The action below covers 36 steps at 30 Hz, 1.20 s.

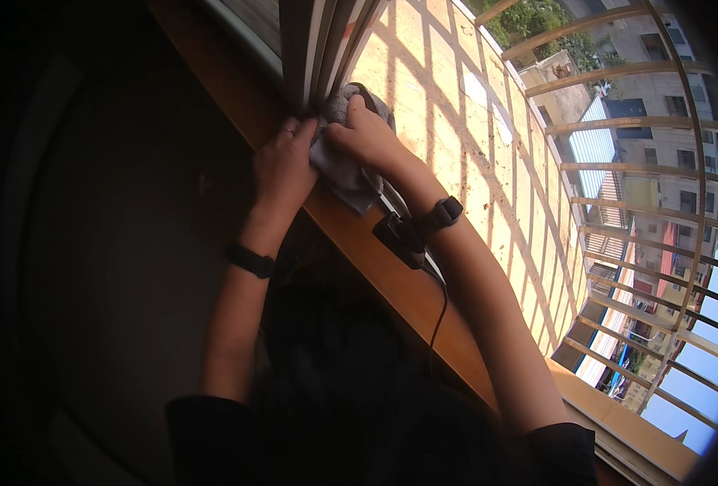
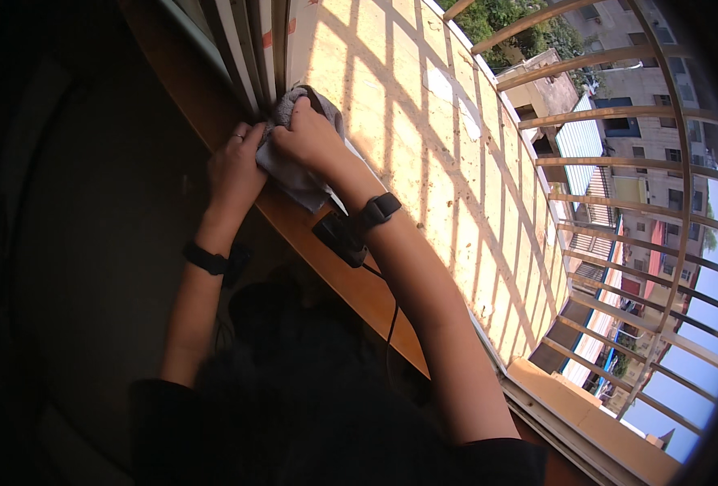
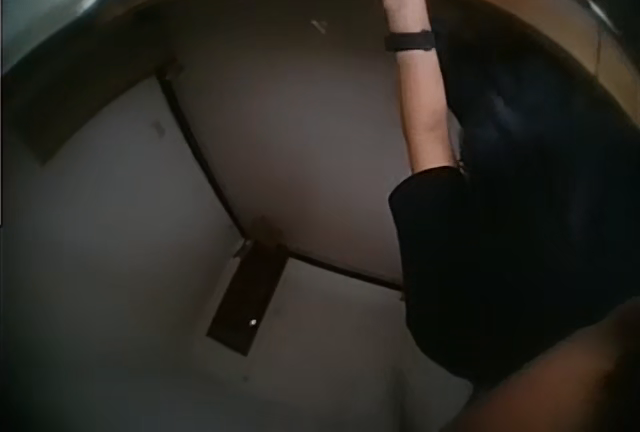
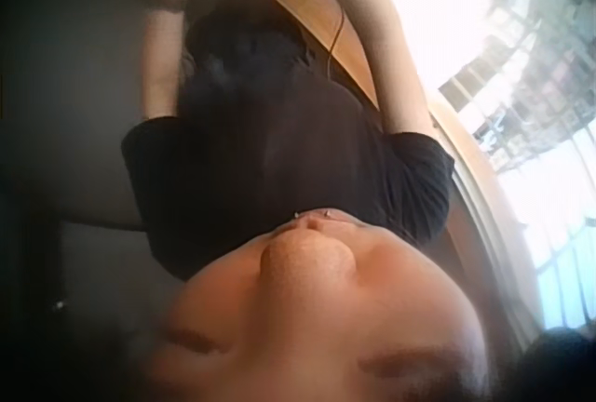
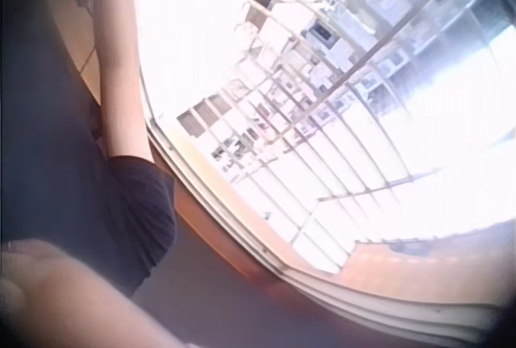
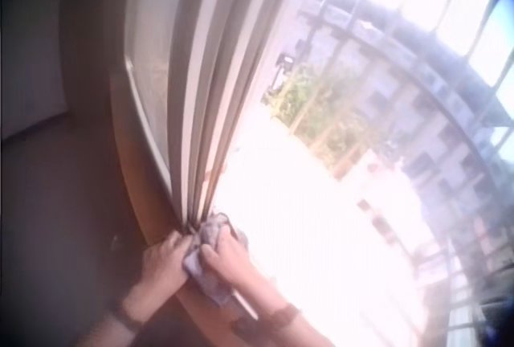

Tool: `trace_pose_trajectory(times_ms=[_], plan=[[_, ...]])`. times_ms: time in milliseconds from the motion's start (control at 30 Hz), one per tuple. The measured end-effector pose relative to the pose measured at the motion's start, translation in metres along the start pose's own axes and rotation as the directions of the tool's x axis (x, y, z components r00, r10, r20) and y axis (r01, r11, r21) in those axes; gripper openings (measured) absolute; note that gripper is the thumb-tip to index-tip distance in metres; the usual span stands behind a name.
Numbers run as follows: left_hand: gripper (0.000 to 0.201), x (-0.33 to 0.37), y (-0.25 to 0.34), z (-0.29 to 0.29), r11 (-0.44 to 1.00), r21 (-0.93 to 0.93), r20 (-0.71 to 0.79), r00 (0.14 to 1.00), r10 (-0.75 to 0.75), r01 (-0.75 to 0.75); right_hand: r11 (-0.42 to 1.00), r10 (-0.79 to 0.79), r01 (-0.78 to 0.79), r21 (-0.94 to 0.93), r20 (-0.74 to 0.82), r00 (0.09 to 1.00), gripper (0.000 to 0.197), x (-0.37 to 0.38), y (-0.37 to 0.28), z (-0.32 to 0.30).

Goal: The person cleans the sliding tracks of a window by hand using a cloth, wiping along the grooves and frame to remove dirt.

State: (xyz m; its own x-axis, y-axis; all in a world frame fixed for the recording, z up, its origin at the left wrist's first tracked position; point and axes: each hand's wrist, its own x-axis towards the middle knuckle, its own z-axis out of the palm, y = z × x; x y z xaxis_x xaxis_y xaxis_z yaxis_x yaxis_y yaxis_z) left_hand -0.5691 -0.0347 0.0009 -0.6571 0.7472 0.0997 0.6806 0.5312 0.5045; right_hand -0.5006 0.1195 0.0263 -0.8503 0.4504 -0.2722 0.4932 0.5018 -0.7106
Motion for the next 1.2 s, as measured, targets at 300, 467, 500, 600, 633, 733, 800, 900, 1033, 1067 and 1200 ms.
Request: trace_pose_trajectory(times_ms=[300, 467, 500, 600, 633, 733, 800, 900, 1033, 1067, 1200], plan=[[0.043, -0.058, 0.045, 0.023, 0.982, -0.169, 0.047, 0.994, 0.097, -0.088, 0.99, 0.077, -0.087, -0.115, -0.088, 0.993, 0.043, -0.093, 0.021, -0.01], [0.049, -0.016, 0.008, 0.017, 0.998, -0.048, -0.004, 1.0, 0.026, -0.026, 0.995, 0.098, -0.095, 0.025, -0.123, 0.988, 0.041, -0.016, 0.006, 0.008], [0.048, -0.003, -0.003, 0.013, 0.999, -0.04, -0.038, 0.999, 0.011, -0.013, 0.997, 0.078, -0.074, 0.032, -0.127, 0.989, 0.043, 0.002, -0.003, 0.013], [0.045, 0.006, -0.009, 0.011, 1.0, 0.024, -0.086, 0.996, 0.007, -0.005, 1.0, 0.017, -0.02, -0.009, -0.212, 0.977, 0.041, 0.009, -0.004, 0.02], [0.044, 0.004, -0.007, 0.009, 0.998, 0.055, -0.082, 0.996, 0.021, -0.017, 1.0, -0.004, 0.005, 0.003, -0.227, 0.974, 0.041, 0.005, -0.002, 0.02], [0.043, -0.014, 0.007, 0.008, 0.999, 0.035, -0.031, 0.999, -0.004, 0.005, 0.998, -0.023, 0.032, 0.062, -0.148, 0.989, 0.046, -0.021, 0.014, 0.006], [0.043, -0.031, 0.023, 0.011, 0.999, 0.015, 0.046, 0.998, 0.036, -0.037, 0.998, -0.022, 0.03, 0.055, -0.14, 0.99, 0.046, -0.044, 0.026, 0.001], [0.042, -0.057, 0.039, 0.019, 0.996, -0.002, 0.072, 0.994, 0.087, -0.088, 0.998, -0.012, 0.018, 0.052, -0.116, 0.993, 0.045, -0.067, 0.043, -0.004], [0.049, -0.048, 0.04, 0.02, 0.996, -0.057, 0.095, 0.993, 0.075, -0.069, 0.992, 0.0, 0.017, 0.122, -0.135, 0.991, 0.047, -0.067, 0.042, -0.008], [0.049, -0.047, 0.039, 0.019, 0.996, -0.066, 0.087, 0.994, 0.071, -0.066, 0.99, 0.009, 0.012, 0.139, -0.148, 0.989, 0.049, -0.064, 0.039, -0.01], [0.05, -0.037, 0.028, 0.017, 0.995, -0.095, 0.045, 0.999, 0.014, -0.01, 0.954, -0.09, 0.163, 0.253, -0.276, 0.957, 0.052, -0.055, 0.04, -0.002]])
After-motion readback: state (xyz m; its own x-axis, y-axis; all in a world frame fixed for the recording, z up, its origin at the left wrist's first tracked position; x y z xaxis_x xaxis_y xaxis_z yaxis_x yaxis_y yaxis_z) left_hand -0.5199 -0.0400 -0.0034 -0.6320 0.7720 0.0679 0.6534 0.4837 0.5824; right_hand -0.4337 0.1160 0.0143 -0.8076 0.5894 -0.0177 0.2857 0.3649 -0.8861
